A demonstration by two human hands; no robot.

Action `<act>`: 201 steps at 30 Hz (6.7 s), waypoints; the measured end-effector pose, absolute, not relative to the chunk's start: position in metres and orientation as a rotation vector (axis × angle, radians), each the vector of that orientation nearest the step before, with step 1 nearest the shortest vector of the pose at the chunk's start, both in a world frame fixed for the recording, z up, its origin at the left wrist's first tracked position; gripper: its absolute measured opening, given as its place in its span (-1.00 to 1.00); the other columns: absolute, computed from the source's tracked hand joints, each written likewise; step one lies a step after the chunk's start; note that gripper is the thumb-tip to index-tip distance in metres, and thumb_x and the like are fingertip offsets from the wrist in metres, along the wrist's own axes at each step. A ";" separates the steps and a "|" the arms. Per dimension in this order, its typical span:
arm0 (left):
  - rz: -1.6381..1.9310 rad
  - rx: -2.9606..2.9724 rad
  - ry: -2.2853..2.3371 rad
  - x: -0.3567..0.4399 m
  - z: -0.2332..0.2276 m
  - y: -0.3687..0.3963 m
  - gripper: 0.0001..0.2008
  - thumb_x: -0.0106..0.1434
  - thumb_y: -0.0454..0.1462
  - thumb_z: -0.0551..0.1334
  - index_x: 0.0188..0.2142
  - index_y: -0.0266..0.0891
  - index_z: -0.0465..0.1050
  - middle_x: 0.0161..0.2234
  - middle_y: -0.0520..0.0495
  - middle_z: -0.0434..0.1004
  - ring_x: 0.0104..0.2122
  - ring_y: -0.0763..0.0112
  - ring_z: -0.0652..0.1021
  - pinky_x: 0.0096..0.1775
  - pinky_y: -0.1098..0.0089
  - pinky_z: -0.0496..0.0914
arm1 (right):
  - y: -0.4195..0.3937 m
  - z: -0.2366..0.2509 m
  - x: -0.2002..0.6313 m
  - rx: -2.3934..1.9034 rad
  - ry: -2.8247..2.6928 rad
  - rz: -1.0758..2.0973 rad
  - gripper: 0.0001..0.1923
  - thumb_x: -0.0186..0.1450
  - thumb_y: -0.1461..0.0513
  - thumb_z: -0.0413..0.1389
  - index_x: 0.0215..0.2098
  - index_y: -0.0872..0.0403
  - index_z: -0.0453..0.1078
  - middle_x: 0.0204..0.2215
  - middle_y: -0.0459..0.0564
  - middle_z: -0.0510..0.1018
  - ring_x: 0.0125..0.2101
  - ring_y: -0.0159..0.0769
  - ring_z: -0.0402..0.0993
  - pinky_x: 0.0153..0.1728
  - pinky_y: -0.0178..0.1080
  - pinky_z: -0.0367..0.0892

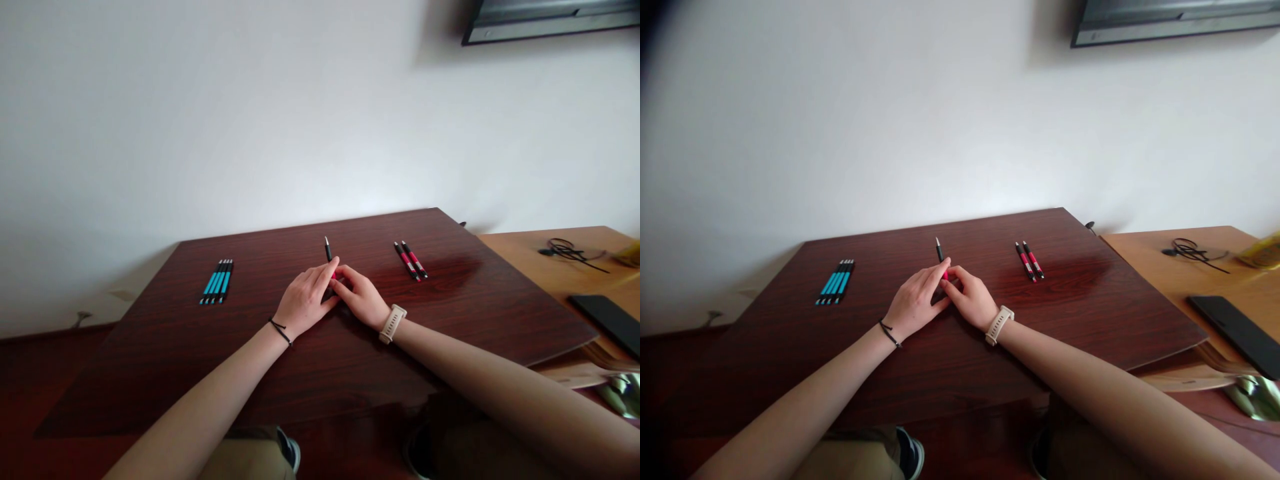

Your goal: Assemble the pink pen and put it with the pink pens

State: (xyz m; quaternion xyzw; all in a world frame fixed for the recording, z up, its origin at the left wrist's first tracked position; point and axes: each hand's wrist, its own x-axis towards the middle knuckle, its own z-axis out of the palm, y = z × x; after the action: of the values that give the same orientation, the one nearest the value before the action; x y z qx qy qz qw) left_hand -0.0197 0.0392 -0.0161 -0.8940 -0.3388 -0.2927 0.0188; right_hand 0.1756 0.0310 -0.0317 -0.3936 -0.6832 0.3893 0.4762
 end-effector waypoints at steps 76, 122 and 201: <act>-0.910 -2.759 -1.114 -0.018 -0.018 0.041 -0.62 0.44 -0.27 0.30 0.15 -0.12 0.21 0.12 -0.18 0.51 -0.05 0.18 0.68 -0.12 0.21 0.62 | 0.030 -0.030 0.175 -1.013 -1.599 1.034 -0.70 0.55 0.04 0.04 0.04 0.02 0.48 -0.29 -0.07 0.58 -0.37 -0.29 0.44 -0.31 -0.24 0.40; -0.923 -2.775 -1.249 -0.020 -0.019 0.043 -0.23 0.37 -0.31 0.33 0.48 -0.11 0.06 0.31 -0.26 0.45 0.20 0.06 0.61 0.08 0.13 0.61 | 0.021 -0.023 0.183 -1.022 -1.794 0.738 -0.61 0.40 0.26 0.19 0.17 -0.01 0.35 -0.04 0.01 0.62 -0.37 -0.31 0.51 -0.24 -0.18 0.46; -0.729 -2.808 -1.156 -0.004 0.000 -0.002 -0.65 0.52 -0.33 0.14 0.24 -0.12 0.41 0.21 -0.16 0.52 0.16 0.17 0.62 0.17 0.13 0.59 | 0.061 -0.001 0.371 -1.470 -2.475 0.263 -0.53 0.35 0.00 0.25 0.22 -0.23 0.58 0.16 0.08 0.60 0.21 0.20 0.38 0.21 0.30 0.25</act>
State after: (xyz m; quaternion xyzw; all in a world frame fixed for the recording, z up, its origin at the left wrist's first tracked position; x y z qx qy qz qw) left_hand -0.0036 -0.0016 0.0003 -0.8991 -0.3702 -0.2333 0.0091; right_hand 0.3712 0.0606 -0.0012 -0.5046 -0.8494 0.0904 0.1253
